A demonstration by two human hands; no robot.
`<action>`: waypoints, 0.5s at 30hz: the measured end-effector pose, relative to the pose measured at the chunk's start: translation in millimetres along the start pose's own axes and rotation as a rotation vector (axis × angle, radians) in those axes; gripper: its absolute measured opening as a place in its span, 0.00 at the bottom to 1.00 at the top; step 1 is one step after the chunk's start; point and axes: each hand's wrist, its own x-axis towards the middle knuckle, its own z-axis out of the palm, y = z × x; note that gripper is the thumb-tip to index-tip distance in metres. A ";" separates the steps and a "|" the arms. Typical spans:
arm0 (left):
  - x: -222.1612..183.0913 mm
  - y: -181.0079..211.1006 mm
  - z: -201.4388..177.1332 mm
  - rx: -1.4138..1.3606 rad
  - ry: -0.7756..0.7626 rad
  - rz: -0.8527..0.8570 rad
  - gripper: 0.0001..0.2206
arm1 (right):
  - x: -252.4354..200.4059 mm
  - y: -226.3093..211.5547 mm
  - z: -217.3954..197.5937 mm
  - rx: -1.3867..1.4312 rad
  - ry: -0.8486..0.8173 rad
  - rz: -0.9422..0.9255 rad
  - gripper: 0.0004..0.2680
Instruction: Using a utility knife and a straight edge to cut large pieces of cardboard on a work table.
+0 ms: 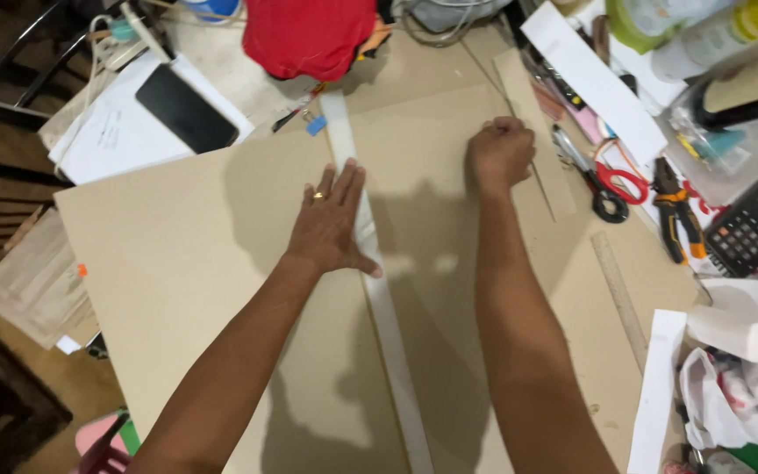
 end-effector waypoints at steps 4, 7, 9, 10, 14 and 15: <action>-1.6 -0.7 -4.3 -0.021 -0.013 -0.009 0.69 | 5.9 4.0 -3.3 0.108 -0.049 -0.025 0.05; -4.6 -0.3 -5.9 0.003 -0.013 -0.012 0.69 | 12.6 15.2 -1.6 0.164 -0.081 -0.010 0.06; -4.5 0.5 -7.8 0.002 -0.015 -0.017 0.69 | 4.6 10.9 -15.0 0.213 -0.142 -0.029 0.10; -4.8 0.3 -7.6 0.001 -0.014 -0.019 0.69 | 8.8 14.4 -11.7 0.213 -0.143 -0.030 0.10; -2.1 -1.2 -2.6 0.013 0.001 -0.001 0.70 | 14.9 24.6 -12.7 0.283 -0.199 -0.029 0.11; 0.5 0.2 -1.1 0.037 0.007 0.000 0.71 | 15.9 26.0 -18.6 0.281 -0.223 -0.049 0.12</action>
